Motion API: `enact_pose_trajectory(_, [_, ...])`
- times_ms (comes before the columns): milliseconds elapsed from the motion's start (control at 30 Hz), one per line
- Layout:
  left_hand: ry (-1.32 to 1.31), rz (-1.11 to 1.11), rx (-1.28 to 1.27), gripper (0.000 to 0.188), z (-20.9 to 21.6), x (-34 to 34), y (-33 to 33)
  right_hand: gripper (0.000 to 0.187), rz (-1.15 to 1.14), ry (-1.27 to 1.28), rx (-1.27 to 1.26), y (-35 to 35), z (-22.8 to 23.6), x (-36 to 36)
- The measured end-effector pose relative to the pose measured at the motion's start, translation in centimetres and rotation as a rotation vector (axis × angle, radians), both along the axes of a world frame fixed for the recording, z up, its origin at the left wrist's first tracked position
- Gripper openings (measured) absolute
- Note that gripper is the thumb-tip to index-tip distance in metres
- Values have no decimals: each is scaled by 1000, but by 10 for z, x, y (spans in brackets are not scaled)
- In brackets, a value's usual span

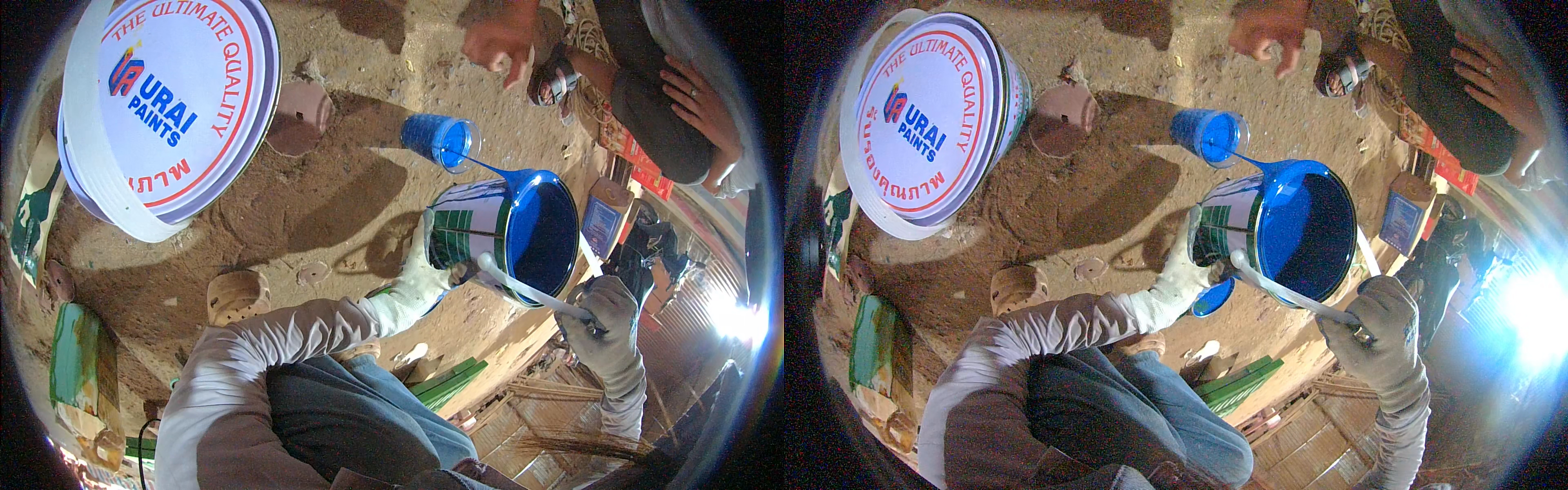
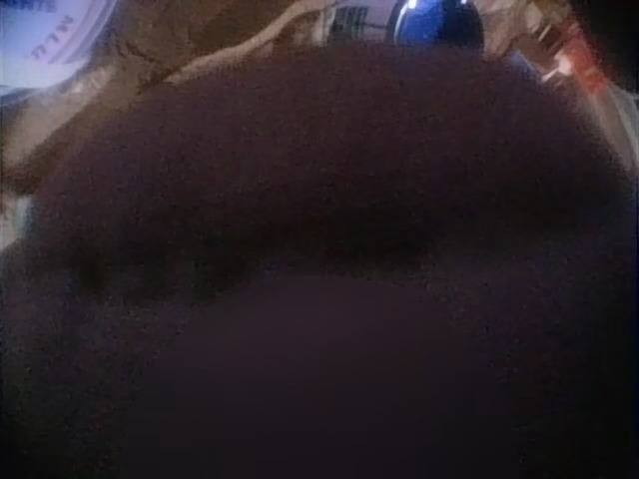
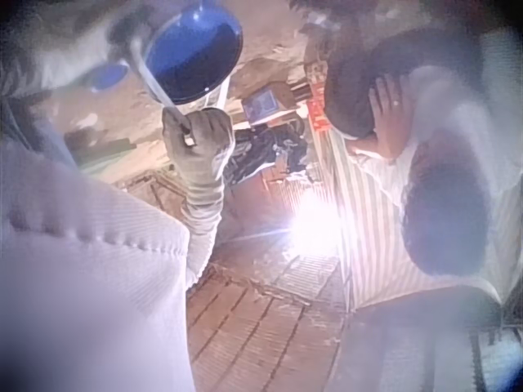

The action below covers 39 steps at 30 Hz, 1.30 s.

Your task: The person opens paint cans and pours green, blue, and yellow paint into a plastic cup. They handle multiple paint cans and lids, transferring paint between containers while seated on the ground.

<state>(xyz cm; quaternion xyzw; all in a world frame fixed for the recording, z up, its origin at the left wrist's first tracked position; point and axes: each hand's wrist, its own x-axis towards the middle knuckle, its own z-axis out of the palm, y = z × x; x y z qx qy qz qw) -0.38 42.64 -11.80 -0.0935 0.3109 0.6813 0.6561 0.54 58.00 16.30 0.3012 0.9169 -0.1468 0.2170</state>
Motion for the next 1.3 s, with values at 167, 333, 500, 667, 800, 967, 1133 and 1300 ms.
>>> enact_pose_trajectory(167, [89, 12, -13, 120, 0, -4, 0, 30, 36, -52, 2, 2, 2, -3])
enact_pose_trajectory(333, [67, 0, 14, 119, -7, 2, 1, 29, 28, -30, -6, 1, 1, -4])
enact_pose_trajectory(500, [124, 27, -11, 112, -11, 6, -1, 28, 33, -8, -29, 2, -1, -3])
enact_pose_trajectory(667, [92, 27, 8, 112, -16, 8, 1, 28, 34, -31, -31, 3, -2, -3])
enact_pose_trajectory(800, [-44, 6, -28, 114, -20, 12, 3, 31, 35, -28, -32, 4, -3, -2])
enact_pose_trajectory(967, [153, 48, 20, 104, -19, 15, -1, 33, 25, -36, -40, 4, -3, -2])
enact_pose_trajectory(1133, [99, 40, 30, 101, -21, 15, 1, 32, 9, 19, -24, 1, -6, -2])
enact_pose_trajectory(1300, [23, 43, 37, 97, -22, 17, 0, 29, -9, -123, -29, 3, -3, -8])
